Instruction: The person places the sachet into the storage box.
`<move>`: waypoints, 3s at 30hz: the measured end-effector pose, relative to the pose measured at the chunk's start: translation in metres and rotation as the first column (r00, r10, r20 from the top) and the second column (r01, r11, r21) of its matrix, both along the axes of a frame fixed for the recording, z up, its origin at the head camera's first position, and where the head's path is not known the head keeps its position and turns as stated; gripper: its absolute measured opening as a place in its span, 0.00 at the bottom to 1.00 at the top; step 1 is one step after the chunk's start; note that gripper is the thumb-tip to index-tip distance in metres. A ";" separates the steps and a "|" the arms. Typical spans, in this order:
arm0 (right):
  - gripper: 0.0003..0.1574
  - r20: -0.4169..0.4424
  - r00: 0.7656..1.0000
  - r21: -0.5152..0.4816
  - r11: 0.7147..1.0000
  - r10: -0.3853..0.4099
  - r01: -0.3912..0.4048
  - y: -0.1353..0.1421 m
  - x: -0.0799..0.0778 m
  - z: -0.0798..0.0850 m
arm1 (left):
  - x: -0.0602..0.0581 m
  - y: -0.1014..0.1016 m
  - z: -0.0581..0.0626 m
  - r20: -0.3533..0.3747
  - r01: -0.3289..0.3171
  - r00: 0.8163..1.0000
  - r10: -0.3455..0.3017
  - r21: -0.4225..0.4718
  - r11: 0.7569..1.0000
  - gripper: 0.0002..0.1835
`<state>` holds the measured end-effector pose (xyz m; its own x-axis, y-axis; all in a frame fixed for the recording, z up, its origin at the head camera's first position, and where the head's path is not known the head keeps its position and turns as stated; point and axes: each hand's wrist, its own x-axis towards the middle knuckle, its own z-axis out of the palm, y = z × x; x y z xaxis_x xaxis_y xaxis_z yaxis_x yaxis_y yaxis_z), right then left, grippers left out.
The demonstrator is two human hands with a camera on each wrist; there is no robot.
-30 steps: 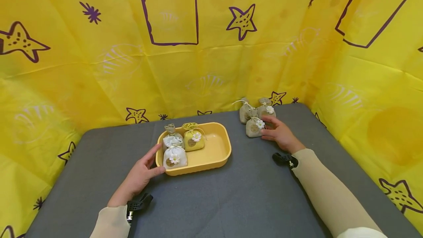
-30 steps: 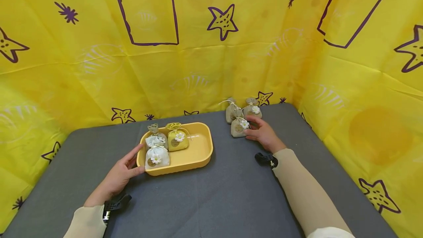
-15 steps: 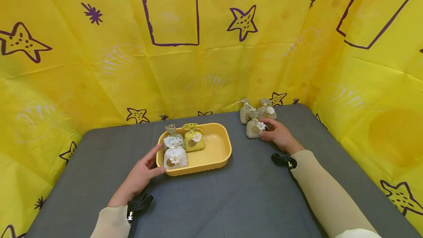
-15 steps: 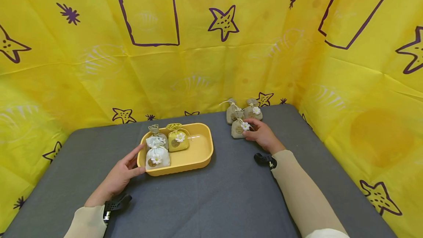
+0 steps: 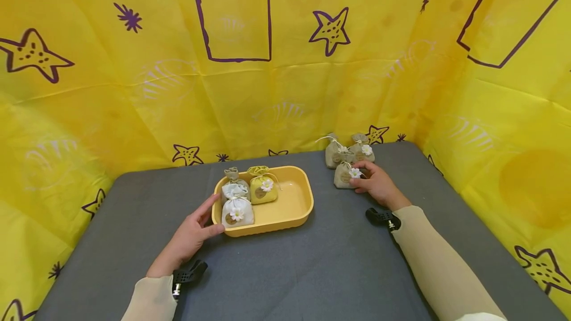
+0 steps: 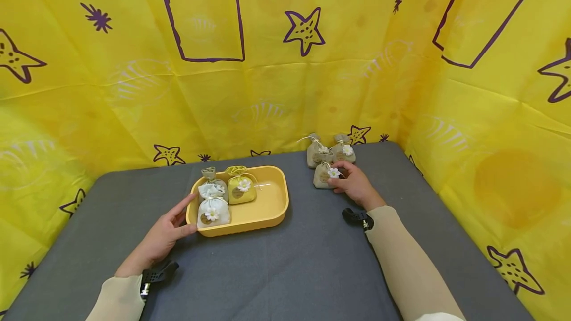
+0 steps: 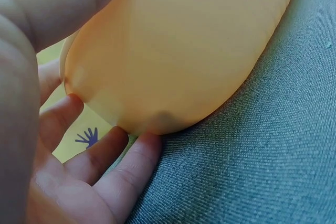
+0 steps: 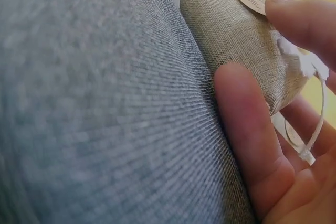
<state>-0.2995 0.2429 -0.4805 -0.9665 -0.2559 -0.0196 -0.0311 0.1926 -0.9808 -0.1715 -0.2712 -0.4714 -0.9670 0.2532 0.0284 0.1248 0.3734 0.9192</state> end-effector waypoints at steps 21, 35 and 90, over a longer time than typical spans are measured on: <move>0.21 -0.111 0.994 0.080 0.996 -0.023 0.032 -0.010 0.020 0.023 | -0.002 0.001 -0.002 0.027 -0.004 1.000 0.004 0.008 1.000 0.45; 0.25 -0.205 0.972 0.113 0.984 -0.112 0.138 0.001 0.011 -0.003 | -0.002 0.006 -0.004 0.011 0.011 1.000 -0.011 0.032 0.999 0.44; 0.22 -0.223 0.967 -0.019 0.992 -0.125 0.124 -0.042 0.046 0.072 | -0.003 0.004 -0.002 0.001 0.012 1.000 -0.012 0.013 1.000 0.44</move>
